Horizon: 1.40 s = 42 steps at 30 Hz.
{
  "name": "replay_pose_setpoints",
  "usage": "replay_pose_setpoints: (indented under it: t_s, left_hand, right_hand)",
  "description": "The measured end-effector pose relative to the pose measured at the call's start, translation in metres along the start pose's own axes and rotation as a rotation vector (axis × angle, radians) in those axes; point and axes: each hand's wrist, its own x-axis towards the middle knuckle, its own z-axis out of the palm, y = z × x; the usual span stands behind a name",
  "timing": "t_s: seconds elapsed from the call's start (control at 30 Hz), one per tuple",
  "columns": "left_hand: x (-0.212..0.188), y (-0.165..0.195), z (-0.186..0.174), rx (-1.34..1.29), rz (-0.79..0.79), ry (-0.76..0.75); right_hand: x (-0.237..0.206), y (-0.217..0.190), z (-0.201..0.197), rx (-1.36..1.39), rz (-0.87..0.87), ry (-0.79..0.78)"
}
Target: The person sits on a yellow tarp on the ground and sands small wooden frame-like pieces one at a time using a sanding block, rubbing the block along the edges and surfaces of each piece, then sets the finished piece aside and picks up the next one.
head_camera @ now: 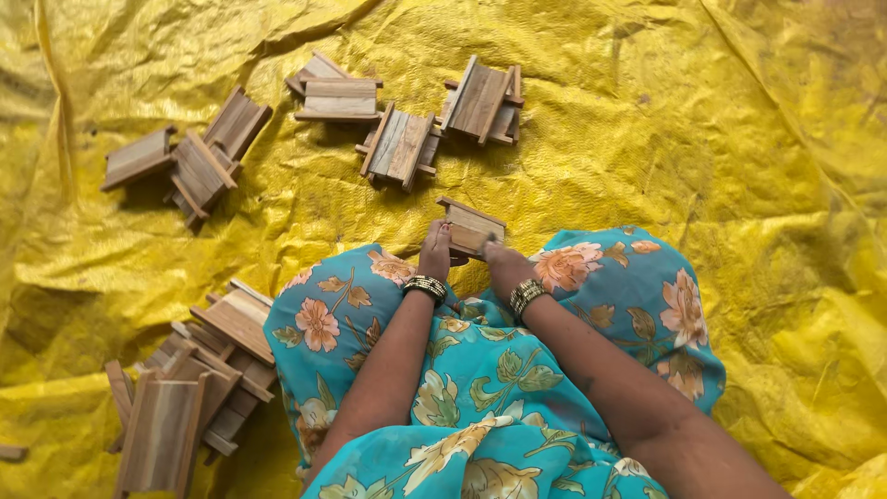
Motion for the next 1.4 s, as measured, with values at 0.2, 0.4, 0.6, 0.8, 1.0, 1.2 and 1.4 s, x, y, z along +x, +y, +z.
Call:
replay_pose_setpoints:
  t_s: [0.2, 0.4, 0.6, 0.8, 1.0, 1.2, 1.4]
  left_hand:
    - [0.008, -0.007, 0.007, -0.118, 0.314, -0.132]
    - [-0.006, 0.003, 0.008, 0.0, 0.242, -0.29]
    - [-0.006, 0.011, 0.004, 0.031, 0.091, -0.408]
    - [-0.003, 0.008, -0.001, 0.181, -0.059, -0.402]
    - [-0.008, 0.015, -0.008, 0.219, 0.091, -0.259]
    - [-0.026, 0.083, -0.044, -0.986, 0.281, -0.515]
    - [-0.065, 0.149, -0.044, -0.932, 0.413, -0.613]
  right_hand:
    - [-0.01, -0.023, 0.008, 0.024, -0.432, 0.503]
    - [0.005, -0.019, -0.006, 0.089, -0.205, 0.381]
    - [0.01, -0.006, -0.009, 0.214, -0.238, 0.48]
    - [0.013, -0.004, -0.019, 0.377, -0.099, 0.492]
    - [0.023, 0.008, -0.036, 0.443, 0.014, 0.574]
    - [0.033, 0.022, -0.054, 1.233, 0.177, 0.635]
    - [0.031, 0.011, -0.062, 1.518, 0.22, 0.505]
